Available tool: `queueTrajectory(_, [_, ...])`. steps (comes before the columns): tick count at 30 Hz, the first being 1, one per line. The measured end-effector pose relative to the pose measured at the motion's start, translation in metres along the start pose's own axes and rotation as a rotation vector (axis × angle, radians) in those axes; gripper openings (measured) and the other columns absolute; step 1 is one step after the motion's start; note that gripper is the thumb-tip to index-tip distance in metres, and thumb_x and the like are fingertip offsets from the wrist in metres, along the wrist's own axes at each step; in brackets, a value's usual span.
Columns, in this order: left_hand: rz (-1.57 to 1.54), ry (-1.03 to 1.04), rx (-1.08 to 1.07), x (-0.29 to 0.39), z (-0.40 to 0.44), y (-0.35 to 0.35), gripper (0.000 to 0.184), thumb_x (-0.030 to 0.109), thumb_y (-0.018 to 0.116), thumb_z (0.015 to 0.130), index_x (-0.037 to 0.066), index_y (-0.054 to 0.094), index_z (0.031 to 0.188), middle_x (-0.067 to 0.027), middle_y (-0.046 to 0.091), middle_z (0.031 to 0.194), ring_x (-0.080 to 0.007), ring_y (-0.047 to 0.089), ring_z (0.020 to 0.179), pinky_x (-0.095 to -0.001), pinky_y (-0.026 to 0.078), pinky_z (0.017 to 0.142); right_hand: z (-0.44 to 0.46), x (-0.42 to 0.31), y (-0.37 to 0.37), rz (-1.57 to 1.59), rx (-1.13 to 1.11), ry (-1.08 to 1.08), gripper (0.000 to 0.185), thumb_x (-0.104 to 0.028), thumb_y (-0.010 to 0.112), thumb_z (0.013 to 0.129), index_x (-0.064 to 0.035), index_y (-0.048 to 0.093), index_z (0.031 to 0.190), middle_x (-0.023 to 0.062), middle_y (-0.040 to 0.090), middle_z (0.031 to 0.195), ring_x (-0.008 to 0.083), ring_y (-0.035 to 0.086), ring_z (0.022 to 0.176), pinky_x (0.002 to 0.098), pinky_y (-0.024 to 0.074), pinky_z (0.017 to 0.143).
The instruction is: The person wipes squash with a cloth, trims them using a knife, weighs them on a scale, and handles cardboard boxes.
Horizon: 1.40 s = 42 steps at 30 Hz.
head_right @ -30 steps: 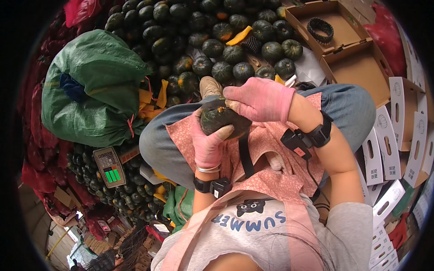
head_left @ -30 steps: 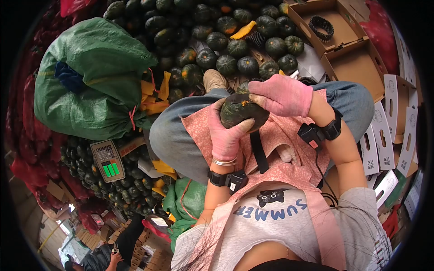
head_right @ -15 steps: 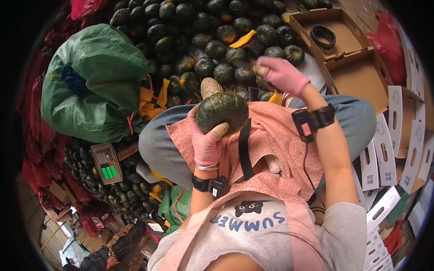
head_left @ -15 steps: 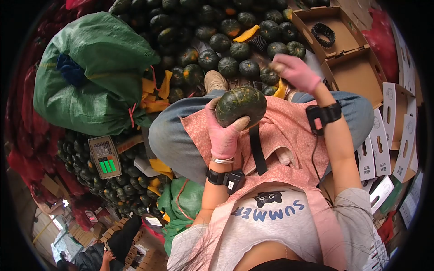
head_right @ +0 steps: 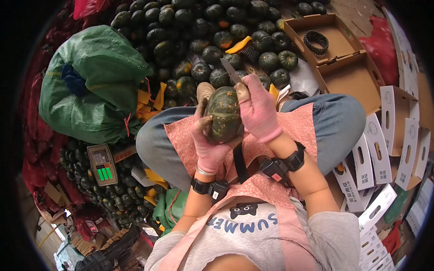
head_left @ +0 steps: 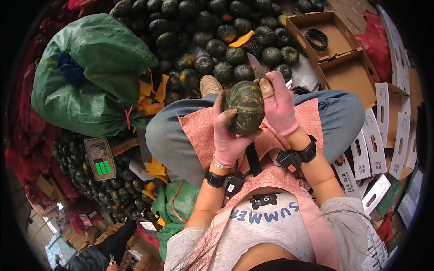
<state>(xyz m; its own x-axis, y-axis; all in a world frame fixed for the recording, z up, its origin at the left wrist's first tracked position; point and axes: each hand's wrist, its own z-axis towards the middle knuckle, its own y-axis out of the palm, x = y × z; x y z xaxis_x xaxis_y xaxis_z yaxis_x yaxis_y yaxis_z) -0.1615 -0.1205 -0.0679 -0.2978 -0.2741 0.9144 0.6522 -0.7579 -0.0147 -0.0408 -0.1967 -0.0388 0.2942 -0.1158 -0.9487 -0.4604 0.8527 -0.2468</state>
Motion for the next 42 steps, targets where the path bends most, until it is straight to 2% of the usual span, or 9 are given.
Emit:
queueTrajectory(4, [-0.564,-0.375,0.025,0.009,-0.001,-0.003,0.045,0.004,0.073,0.068,0.006,0.051,0.108,-0.0191,0.033,0.138,-0.0308,0.042,0.123,-0.0421,0.042,0.099,0.003,0.023,-0.012,0.193,-0.055,0.115,0.007,-0.01,0.05,0.094,-0.0037,0.051,0.095,0.0046,0.059,0.08,0.0085,0.051,0.073,0.0246,0.0455,0.065])
queueTrajectory(7, [-0.692,-0.691,0.207,0.016,0.009,-0.003,0.04,0.009,0.063,0.081,0.003,0.05,0.118,-0.0174,0.043,0.132,-0.0258,0.049,0.115,-0.039,0.044,0.096,-0.003,0.03,-0.016,0.391,-0.167,0.138,0.007,-0.01,0.05,0.094,-0.0038,0.051,0.097,0.0042,0.06,0.082,0.0077,0.053,0.075,0.0241,0.046,0.066])
queueTrajectory(10, [-1.073,-0.976,-0.039,0.006,0.0,-0.012,0.049,0.014,0.065,0.08,0.002,0.048,0.124,-0.014,0.053,0.123,-0.0217,0.054,0.11,-0.0361,0.045,0.095,-0.004,0.018,-0.019,0.197,-0.205,0.051,0.007,-0.011,0.052,0.092,-0.0032,0.052,0.093,0.0072,0.06,0.08,0.0118,0.055,0.067,0.0252,0.0462,0.062])
queueTrajectory(15, [-0.904,-0.819,-0.018,0.005,0.006,-0.012,0.061,0.029,0.069,0.079,0.001,0.044,0.127,-0.0121,0.056,0.119,-0.0231,0.058,0.106,-0.0364,0.048,0.091,0.013,-0.01,-0.041,-0.225,-0.322,-0.214,0.01,-0.014,0.058,0.087,-0.0038,0.054,0.088,0.0155,0.055,0.072,0.0316,0.055,0.062,0.0323,0.0444,0.054])
queueTrajectory(19, [-0.889,-0.746,0.015,0.009,0.007,-0.011,0.064,0.029,0.072,0.077,0.001,0.044,0.128,-0.0115,0.056,0.119,-0.0232,0.058,0.106,-0.0366,0.048,0.091,0.004,-0.024,-0.049,-0.409,-0.535,-0.296,0.015,-0.021,0.059,0.087,-0.0082,0.053,0.081,0.0107,0.053,0.064,0.0301,0.056,0.056,0.0368,0.0439,0.05])
queueTrajectory(24, [-0.925,-0.727,0.091,0.011,0.004,-0.009,0.062,0.023,0.072,0.076,0.001,0.044,0.126,-0.0119,0.057,0.117,-0.0235,0.058,0.104,-0.0371,0.049,0.091,0.015,0.002,-0.039,-0.699,-0.35,-0.285,0.016,-0.023,0.058,0.088,-0.0093,0.052,0.082,0.0119,0.053,0.063,0.0306,0.058,0.057,0.0395,0.0422,0.046])
queueTrajectory(28, [-0.917,-0.726,0.121,0.01,0.005,-0.011,0.061,0.018,0.073,0.073,0.001,0.045,0.124,-0.0128,0.058,0.115,-0.0229,0.059,0.103,-0.0371,0.05,0.089,0.008,-0.016,-0.042,-0.237,-0.402,-0.127,0.018,-0.025,0.058,0.088,-0.0089,0.051,0.083,0.0124,0.054,0.063,0.0309,0.057,0.056,0.0391,0.0422,0.046])
queueTrajectory(36, [-0.828,-0.682,0.125,0.008,0.01,-0.011,0.063,0.017,0.078,0.065,-0.002,0.049,0.118,-0.0109,0.062,0.107,-0.021,0.062,0.095,-0.034,0.051,0.085,0.027,-0.005,-0.034,-0.686,-0.429,-0.223,0.02,-0.028,0.059,0.086,-0.0092,0.054,0.082,0.0107,0.056,0.068,0.0321,0.058,0.06,0.0392,0.0448,0.049])
queueTrajectory(42, [-0.791,-0.719,0.094,0.009,0.003,-0.024,0.068,0.015,0.079,0.062,0.001,0.047,0.12,-0.0116,0.06,0.111,-0.0224,0.06,0.101,-0.0358,0.049,0.09,0.051,-0.014,-0.035,-0.267,-0.682,-0.429,0.017,-0.023,0.062,0.083,-0.0083,0.055,0.084,0.0117,0.055,0.07,0.0328,0.058,0.064,0.0392,0.0443,0.052])
